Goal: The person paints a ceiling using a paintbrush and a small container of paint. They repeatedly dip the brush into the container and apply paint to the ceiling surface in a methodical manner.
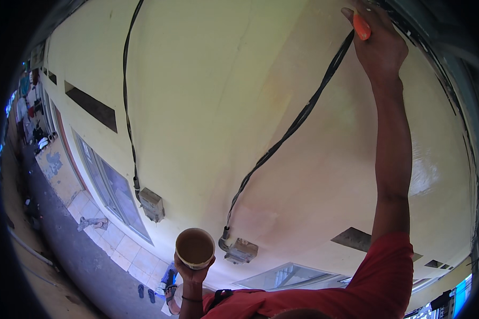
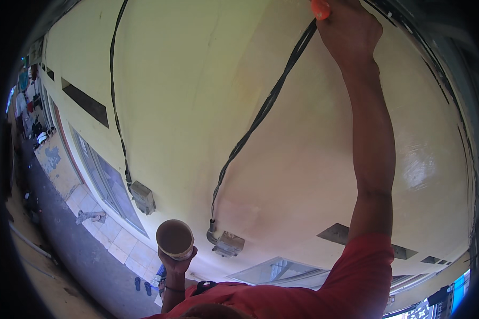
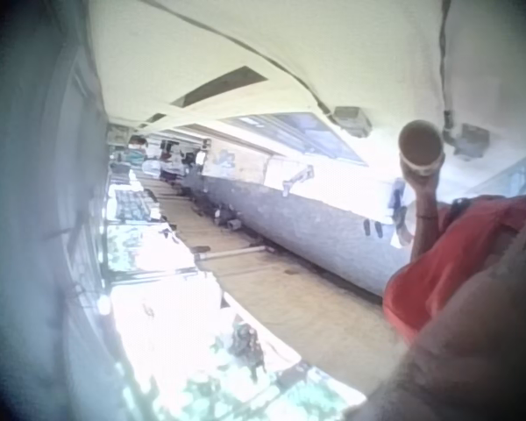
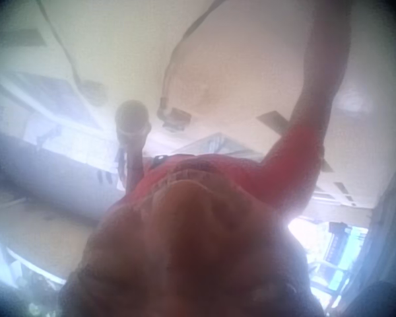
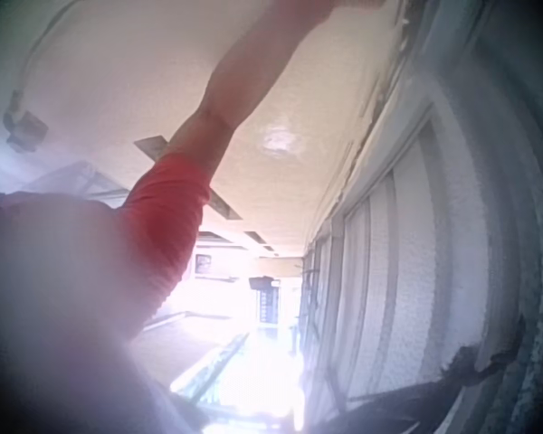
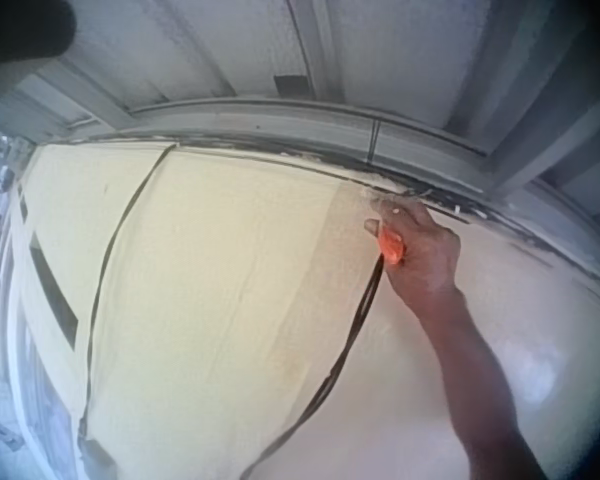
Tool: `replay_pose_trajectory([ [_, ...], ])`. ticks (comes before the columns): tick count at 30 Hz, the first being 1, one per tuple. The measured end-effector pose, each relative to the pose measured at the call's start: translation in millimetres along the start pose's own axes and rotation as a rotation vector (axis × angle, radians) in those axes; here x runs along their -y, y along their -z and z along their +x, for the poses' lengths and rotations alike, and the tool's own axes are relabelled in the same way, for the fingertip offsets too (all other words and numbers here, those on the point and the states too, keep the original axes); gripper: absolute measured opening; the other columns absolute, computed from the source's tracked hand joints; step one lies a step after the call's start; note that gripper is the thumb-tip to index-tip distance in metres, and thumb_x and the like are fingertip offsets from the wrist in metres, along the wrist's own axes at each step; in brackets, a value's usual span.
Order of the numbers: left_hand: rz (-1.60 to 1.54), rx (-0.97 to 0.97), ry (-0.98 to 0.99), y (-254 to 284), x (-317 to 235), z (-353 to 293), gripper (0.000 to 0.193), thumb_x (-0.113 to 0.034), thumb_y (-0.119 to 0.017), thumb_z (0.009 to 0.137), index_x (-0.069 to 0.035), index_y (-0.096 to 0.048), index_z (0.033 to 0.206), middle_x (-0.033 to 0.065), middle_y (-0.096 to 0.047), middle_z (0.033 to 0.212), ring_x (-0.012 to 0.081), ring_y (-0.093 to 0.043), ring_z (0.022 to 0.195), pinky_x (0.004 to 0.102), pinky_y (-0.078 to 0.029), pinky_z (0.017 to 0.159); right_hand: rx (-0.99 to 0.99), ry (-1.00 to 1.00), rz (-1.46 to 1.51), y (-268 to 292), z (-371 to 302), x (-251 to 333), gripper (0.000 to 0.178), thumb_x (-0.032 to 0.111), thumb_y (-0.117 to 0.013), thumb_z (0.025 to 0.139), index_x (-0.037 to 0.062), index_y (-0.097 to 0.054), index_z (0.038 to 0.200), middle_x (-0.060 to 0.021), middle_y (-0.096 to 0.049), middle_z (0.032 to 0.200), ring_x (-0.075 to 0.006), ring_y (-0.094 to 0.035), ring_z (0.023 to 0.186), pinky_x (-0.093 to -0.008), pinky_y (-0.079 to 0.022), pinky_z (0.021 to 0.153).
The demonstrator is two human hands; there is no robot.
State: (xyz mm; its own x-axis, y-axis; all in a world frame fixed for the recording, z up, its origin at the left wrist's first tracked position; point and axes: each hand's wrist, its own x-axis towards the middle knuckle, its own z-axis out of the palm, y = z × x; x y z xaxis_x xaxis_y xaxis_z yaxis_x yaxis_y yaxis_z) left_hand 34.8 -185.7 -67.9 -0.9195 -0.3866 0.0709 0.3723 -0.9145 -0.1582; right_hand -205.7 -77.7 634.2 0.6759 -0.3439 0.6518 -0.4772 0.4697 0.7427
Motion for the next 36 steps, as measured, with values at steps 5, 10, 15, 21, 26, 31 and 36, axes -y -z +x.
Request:
replay_pose_trajectory([
  [5,0.024,-0.051,-0.005,-11.6,2.8,0.5,0.07,-0.066,-0.064,0.097,-0.024,-0.058,0.153,0.0102,-0.06,0.153,0.0378,-0.06,0.135,0.0622,-0.054,0.093,0.15,-0.073,-0.22,8.2,-4.4,15.3,0.029,0.013,-0.08,0.09,0.0122,-0.078,0.118,-0.0091,-0.076,0.12,-0.0296,-0.079,0.089,-0.0404,-0.064,0.071],
  [10,0.005,-0.033,-0.012,-4.0,-2.0,2.2,0.068,-0.064,-0.063,0.099,-0.024,-0.058,0.153,0.0102,-0.06,0.154,0.0373,-0.059,0.139,0.065,-0.053,0.098,0.342,-0.165,-0.355,-5.7,13.1,32.5,0.028,0.014,-0.078,0.086,0.0124,-0.079,0.114,-0.0139,-0.072,0.118,-0.0304,-0.077,0.083,-0.0454,-0.063,0.07],
  [15,0.034,-0.035,-0.015,-4.2,-7.0,-0.5,0.067,-0.064,-0.062,0.099,-0.024,-0.058,0.154,0.0099,-0.06,0.155,0.0362,-0.059,0.139,0.0654,-0.053,0.099,0.491,-0.062,-0.444,-22.7,40.5,37.8,0.018,0.01,-0.072,0.089,0.009,-0.08,0.104,-0.021,-0.073,0.111,-0.03,-0.078,0.083,-0.0449,-0.063,0.069],
  [21,0.038,-0.046,-0.055,-16.7,-9.8,0.4,0.067,-0.062,-0.062,0.1,-0.021,-0.058,0.153,0.0114,-0.063,0.149,0.0392,-0.063,0.132,0.0631,-0.055,0.095,0.584,-0.016,-0.552,-27.4,57.9,39.5,0.019,0.01,-0.069,0.093,0.0009,-0.077,0.108,-0.0219,-0.075,0.105,-0.0326,-0.079,0.088,-0.045,-0.064,0.07],
  [26,0.005,-0.082,-0.09,-25.8,-9.3,-1.2,0.069,-0.061,-0.063,0.1,-0.015,-0.058,0.151,0.015,-0.068,0.14,0.0452,-0.069,0.121,0.058,-0.058,0.088,0.472,-0.128,-0.496,-17.2,58.2,43.2,0.028,0.011,-0.068,0.094,-0.0049,-0.07,0.118,-0.0251,-0.073,0.109,-0.0355,-0.079,0.087,-0.0471,-0.064,0.072],
  [31,-0.016,-0.095,-0.08,-27.3,-7.2,-2.6,0.07,-0.062,-0.063,0.099,-0.016,-0.058,0.151,0.0151,-0.068,0.139,0.0456,-0.069,0.121,0.058,-0.058,0.088,0.59,-0.108,-0.332,-13.9,33.2,53.8,0.032,0.01,-0.072,0.09,-0.0011,-0.07,0.119,-0.0234,-0.071,0.113,-0.0368,-0.078,0.091,-0.0487,-0.064,0.075],
  [36,0.01,-0.058,-0.056,-29.5,-6.7,-5.1,0.068,-0.062,-0.062,0.099,-0.019,-0.058,0.152,0.0131,-0.066,0.144,0.0421,-0.066,0.127,0.0601,-0.056,0.092,0.464,0.1,-0.284,-9.8,-3.3,55.0,0.047,0.002,-0.079,0.081,0.0121,-0.071,0.125,-0.005,-0.069,0.11,-0.0226,-0.075,0.071,-0.0346,-0.062,0.06],
])
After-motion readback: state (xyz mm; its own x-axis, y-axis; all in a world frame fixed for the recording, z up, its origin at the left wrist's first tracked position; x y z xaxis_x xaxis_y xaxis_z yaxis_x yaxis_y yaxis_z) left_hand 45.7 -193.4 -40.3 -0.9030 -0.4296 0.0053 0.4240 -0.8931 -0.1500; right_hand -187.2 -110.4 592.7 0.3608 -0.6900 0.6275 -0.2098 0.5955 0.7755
